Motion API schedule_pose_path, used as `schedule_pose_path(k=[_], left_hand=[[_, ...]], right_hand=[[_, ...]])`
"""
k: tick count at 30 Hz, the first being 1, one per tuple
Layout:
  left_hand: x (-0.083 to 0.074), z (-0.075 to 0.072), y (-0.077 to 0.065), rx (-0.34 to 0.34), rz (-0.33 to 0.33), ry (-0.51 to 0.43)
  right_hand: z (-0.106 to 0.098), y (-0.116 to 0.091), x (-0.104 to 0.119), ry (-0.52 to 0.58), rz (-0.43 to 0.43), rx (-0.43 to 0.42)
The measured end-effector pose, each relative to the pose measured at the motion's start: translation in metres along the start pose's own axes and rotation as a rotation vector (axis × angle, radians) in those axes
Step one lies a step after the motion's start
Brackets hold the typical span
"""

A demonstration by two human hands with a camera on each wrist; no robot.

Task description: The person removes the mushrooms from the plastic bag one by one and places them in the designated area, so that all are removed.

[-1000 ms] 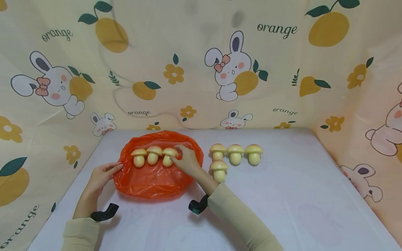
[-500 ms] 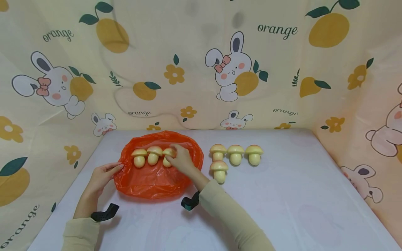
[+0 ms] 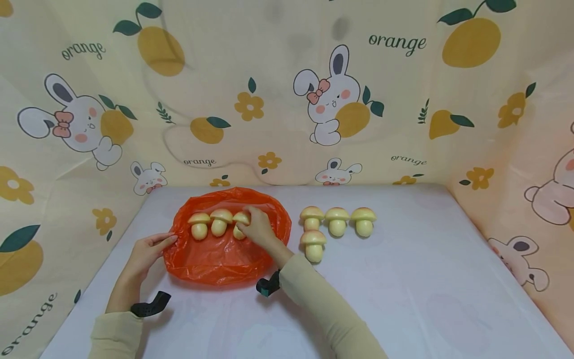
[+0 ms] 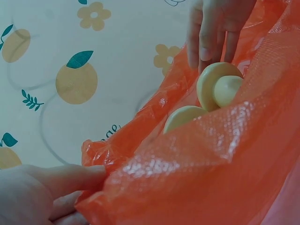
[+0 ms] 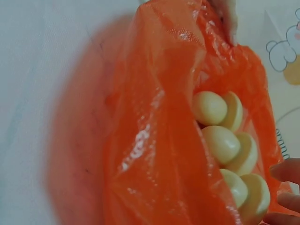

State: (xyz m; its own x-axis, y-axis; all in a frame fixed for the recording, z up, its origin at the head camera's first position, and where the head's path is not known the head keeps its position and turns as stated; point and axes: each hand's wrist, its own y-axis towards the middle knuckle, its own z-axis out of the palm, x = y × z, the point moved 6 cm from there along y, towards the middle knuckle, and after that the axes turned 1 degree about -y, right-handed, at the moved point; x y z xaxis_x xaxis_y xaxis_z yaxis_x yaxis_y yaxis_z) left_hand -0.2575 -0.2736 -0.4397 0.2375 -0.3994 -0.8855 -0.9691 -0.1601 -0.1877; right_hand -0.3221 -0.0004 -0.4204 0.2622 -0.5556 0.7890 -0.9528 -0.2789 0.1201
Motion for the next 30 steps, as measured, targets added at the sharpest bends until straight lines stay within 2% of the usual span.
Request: schedule_pose_path(k=[4, 8, 19, 30], left_hand=[[0.000, 0.000, 0.000, 0.002, 0.000, 0.006], [0.000, 0.000, 0.000, -0.001, 0.002, 0.009], [0.000, 0.000, 0.000, 0.001, 0.005, 0.008], [0.001, 0.001, 0.000, 0.007, -0.007, 0.034]], right_hand=[[0.003, 0.003, -0.004, -0.024, 0.010, -0.007], [0.008, 0.005, -0.010, 0.003, 0.060, 0.012], [0.011, 0.002, -0.020, 0.188, 0.152, 0.005], [0.014, 0.001, -0.023, 0.174, 0.159, -0.023]])
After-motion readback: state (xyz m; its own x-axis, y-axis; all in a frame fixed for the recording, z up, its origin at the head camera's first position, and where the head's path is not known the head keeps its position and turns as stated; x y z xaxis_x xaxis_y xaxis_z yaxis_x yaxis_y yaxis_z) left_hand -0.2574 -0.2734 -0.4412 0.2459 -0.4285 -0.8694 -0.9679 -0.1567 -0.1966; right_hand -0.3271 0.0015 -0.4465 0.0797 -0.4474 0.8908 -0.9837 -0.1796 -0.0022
